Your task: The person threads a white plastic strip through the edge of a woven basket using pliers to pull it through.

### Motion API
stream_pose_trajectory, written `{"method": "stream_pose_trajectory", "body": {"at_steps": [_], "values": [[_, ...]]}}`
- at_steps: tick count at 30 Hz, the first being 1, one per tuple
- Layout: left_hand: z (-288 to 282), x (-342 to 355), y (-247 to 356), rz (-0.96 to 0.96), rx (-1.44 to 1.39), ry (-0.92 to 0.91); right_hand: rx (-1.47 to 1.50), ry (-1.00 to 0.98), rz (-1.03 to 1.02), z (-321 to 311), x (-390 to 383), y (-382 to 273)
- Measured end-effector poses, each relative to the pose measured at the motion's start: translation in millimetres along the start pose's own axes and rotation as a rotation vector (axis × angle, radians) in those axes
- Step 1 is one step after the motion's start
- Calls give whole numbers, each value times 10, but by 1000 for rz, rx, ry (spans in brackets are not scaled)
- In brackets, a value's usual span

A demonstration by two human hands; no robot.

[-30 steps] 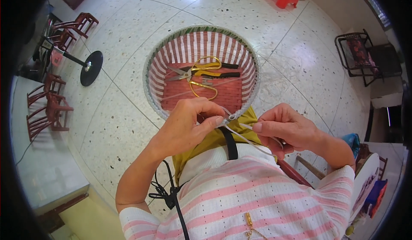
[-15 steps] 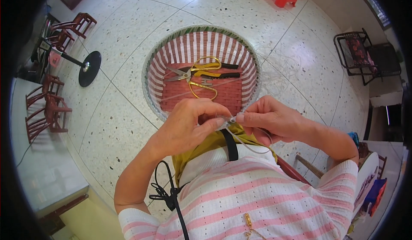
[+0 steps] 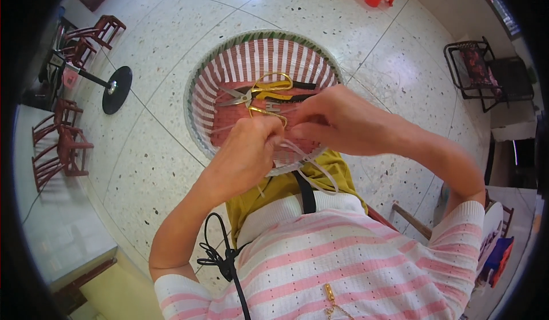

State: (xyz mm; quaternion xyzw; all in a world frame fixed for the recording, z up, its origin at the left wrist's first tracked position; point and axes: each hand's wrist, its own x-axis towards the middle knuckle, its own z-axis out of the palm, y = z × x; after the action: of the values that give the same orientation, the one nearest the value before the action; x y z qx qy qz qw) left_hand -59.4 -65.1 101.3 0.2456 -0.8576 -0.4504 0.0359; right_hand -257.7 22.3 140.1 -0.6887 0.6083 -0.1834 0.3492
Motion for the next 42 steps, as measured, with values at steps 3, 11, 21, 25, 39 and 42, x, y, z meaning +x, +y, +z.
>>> {"method": "stream_pose_trajectory", "body": {"at_steps": [3, 11, 21, 25, 39, 42], "values": [[101, -26, -106, 95, 231, 330, -33, -383, 14, -23, 302, -4], [140, -271, 21, 325, 249, 679, 282, -386, 483, 162, 765, 86], [416, -459, 30, 352, 299, 522, 619, -158, 570, 510, 1294, 185], [455, -445, 60, 355, 280, 549, -466, -561, -386, 665, 1551, 477], [499, -529, -9, 305, 270, 604, 562, -197, 202, 178, 930, 104], [500, -513, -15, 317, 255, 586, 387, -272, 131, -12, 806, 229]]}}
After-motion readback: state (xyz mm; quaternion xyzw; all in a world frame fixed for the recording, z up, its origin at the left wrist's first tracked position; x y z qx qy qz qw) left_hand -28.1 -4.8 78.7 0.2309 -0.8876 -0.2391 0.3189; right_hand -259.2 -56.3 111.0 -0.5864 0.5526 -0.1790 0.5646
